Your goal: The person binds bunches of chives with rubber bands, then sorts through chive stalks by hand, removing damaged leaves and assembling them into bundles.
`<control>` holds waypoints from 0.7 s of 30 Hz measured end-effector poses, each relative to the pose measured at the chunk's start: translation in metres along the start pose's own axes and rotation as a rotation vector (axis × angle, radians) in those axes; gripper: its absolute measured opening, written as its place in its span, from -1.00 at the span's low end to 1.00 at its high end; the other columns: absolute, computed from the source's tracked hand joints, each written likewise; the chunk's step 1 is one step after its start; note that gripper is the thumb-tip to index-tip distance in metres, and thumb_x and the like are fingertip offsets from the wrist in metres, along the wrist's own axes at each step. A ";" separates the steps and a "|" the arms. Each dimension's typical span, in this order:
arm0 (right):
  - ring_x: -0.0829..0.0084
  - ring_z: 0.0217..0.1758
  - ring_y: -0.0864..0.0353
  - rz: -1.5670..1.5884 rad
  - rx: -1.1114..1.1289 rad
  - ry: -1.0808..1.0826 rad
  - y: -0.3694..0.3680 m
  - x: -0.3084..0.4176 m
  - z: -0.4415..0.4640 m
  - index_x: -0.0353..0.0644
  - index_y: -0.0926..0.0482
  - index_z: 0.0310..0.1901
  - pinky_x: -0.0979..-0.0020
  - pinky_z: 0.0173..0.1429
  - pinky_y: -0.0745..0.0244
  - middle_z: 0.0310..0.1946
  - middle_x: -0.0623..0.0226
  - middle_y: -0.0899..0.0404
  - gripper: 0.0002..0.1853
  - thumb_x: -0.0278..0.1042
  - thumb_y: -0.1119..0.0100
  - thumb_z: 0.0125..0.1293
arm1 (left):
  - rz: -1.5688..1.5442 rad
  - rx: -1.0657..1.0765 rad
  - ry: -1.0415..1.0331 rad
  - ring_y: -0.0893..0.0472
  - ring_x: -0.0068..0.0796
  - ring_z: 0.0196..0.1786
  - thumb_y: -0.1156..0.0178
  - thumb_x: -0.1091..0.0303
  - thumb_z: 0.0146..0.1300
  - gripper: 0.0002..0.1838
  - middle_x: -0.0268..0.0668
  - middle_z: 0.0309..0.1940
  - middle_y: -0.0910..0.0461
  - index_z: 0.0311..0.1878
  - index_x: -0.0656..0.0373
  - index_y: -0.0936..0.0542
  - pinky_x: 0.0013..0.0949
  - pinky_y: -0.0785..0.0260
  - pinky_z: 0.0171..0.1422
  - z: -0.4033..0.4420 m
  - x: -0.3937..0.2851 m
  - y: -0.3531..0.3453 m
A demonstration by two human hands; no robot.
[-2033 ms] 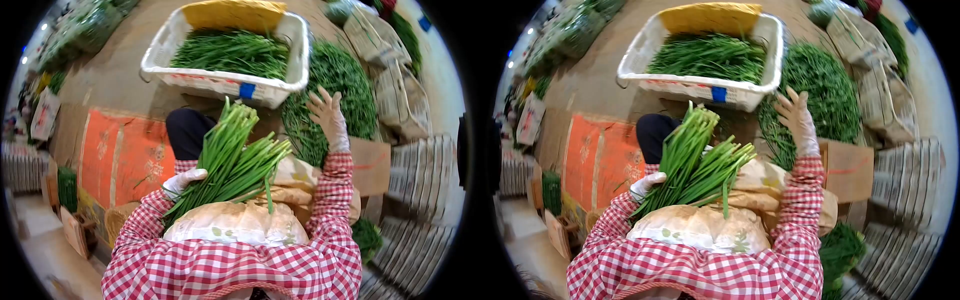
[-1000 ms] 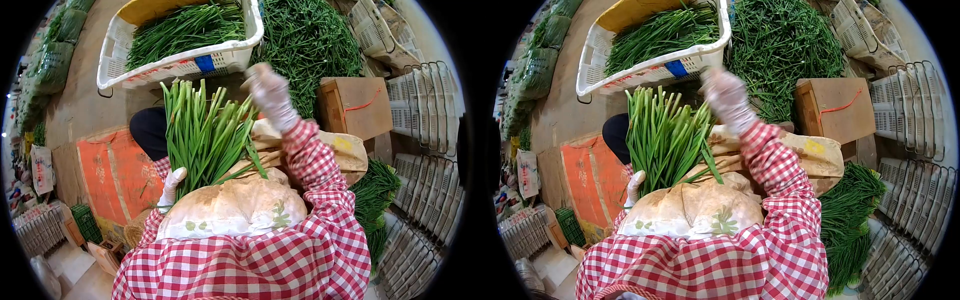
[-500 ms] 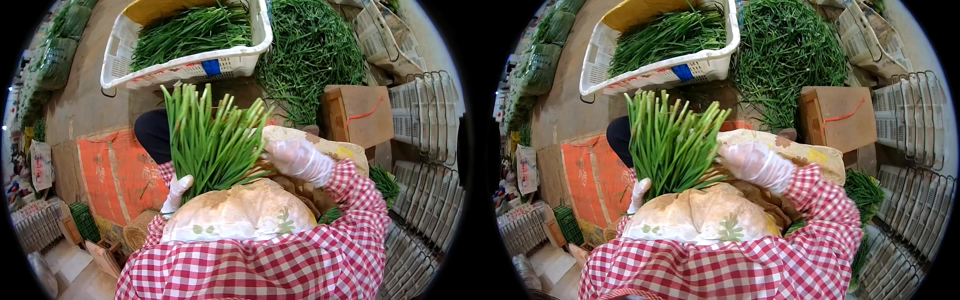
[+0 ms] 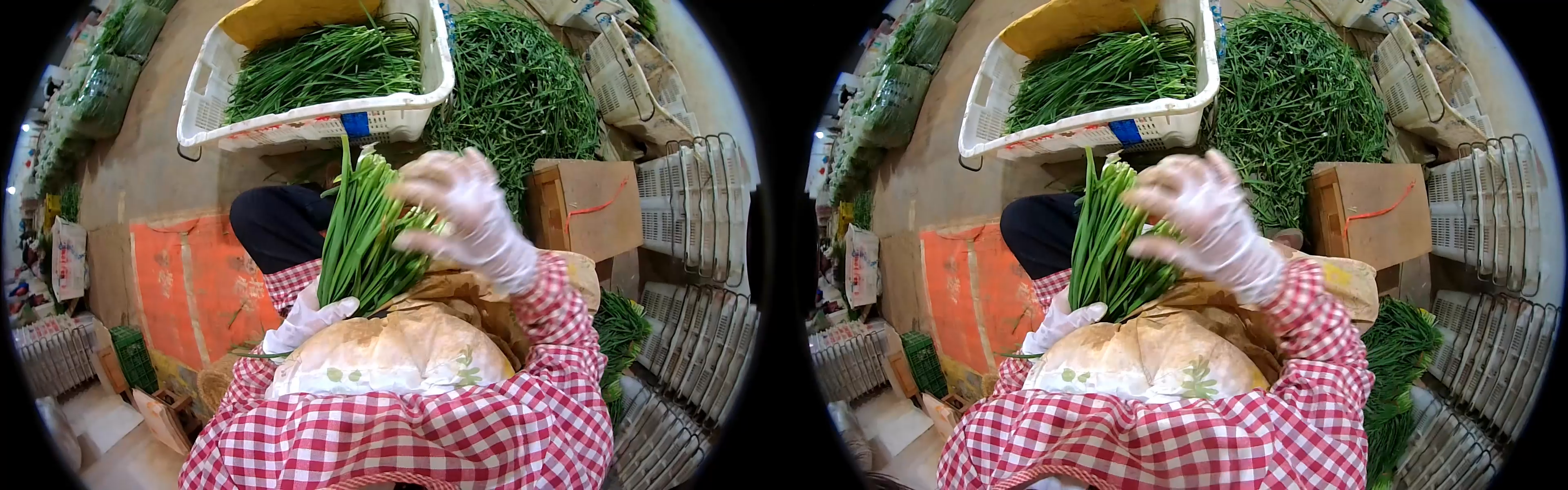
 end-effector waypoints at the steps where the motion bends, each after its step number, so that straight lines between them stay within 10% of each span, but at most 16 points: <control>1: 0.33 0.19 -0.41 0.002 -0.006 -0.001 -0.016 0.008 -0.003 0.10 -0.59 -0.05 -0.03 0.42 0.09 -0.16 0.41 -0.59 -0.61 -0.12 -0.38 0.05 | 0.005 0.005 0.001 -0.48 -0.51 0.02 -0.31 0.23 0.18 -0.41 -0.29 0.01 -0.52 0.22 0.25 -0.35 -0.35 -0.35 0.11 0.001 0.002 0.002; 4: 0.31 0.18 -0.41 0.016 -0.035 -0.016 -0.036 0.011 -0.011 0.14 -0.58 -0.09 -0.08 0.43 0.16 -0.20 0.47 -0.58 -0.62 -0.13 -0.39 0.01 | 0.071 0.112 0.007 -0.44 -0.51 0.12 -0.23 0.24 0.26 -0.41 -0.28 0.11 -0.47 0.29 0.23 -0.28 -0.37 -0.29 0.22 0.001 0.008 0.008; 8: 0.30 0.01 -0.55 -0.137 -0.092 -0.055 -0.053 0.002 -0.023 0.03 -0.55 -0.21 -0.06 0.34 -0.11 -0.28 0.46 -0.58 -0.71 -0.28 -0.39 0.01 | -0.157 0.190 0.053 -0.37 -0.50 0.21 0.06 -0.27 0.31 -0.20 -0.27 0.24 -0.36 0.39 0.17 -0.18 -0.37 -0.19 0.31 0.003 0.035 0.032; 12: 0.33 -0.47 -0.62 -0.041 -0.229 0.001 -0.062 -0.022 -0.016 -0.14 -0.49 -0.26 0.23 -0.10 -0.61 -0.52 0.33 -0.57 -0.80 -0.45 -0.31 0.10 | -0.236 0.193 0.046 -0.36 -0.49 0.22 0.08 -0.29 0.30 -0.19 -0.28 0.25 -0.35 0.40 0.17 -0.17 -0.37 -0.19 0.32 0.001 0.030 0.023; 16: 0.45 -0.63 -0.50 -0.211 -0.335 -0.359 -0.057 -0.100 -0.017 -0.27 -0.52 -0.30 0.48 -0.69 -0.43 -0.64 0.33 -0.50 -0.89 -0.41 -0.11 0.28 | -0.236 0.206 0.041 -0.36 -0.49 0.23 0.11 -0.31 0.29 -0.17 -0.28 0.26 -0.34 0.40 0.17 -0.16 -0.37 -0.18 0.32 0.002 0.023 0.015; 18: 0.28 -0.34 -0.61 -0.279 -0.036 -0.836 -0.018 -0.104 0.001 -0.45 -0.42 -0.01 0.19 -0.07 -0.57 -0.34 0.08 -0.58 -0.57 -0.20 -0.15 0.31 | -0.228 0.215 0.041 -0.35 -0.49 0.23 0.12 -0.32 0.29 -0.16 -0.28 0.27 -0.33 0.40 0.16 -0.16 -0.37 -0.17 0.33 0.005 0.021 0.012; 21: 0.04 0.10 -0.49 0.122 -0.138 -0.341 -0.012 -0.093 0.011 -0.42 -0.16 0.29 0.17 0.25 -0.35 0.14 -0.22 -0.34 -0.15 0.09 -0.23 0.19 | -0.211 0.224 0.038 -0.35 -0.48 0.24 0.14 -0.34 0.28 -0.15 -0.29 0.27 -0.33 0.41 0.16 -0.15 -0.38 -0.17 0.33 0.007 0.018 0.011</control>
Point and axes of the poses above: each hand's wrist, its own z-axis towards the middle knuckle, its own y-axis out of the back of the hand, x = y × z, the point moved 1 cm from there along z, towards the middle knuckle
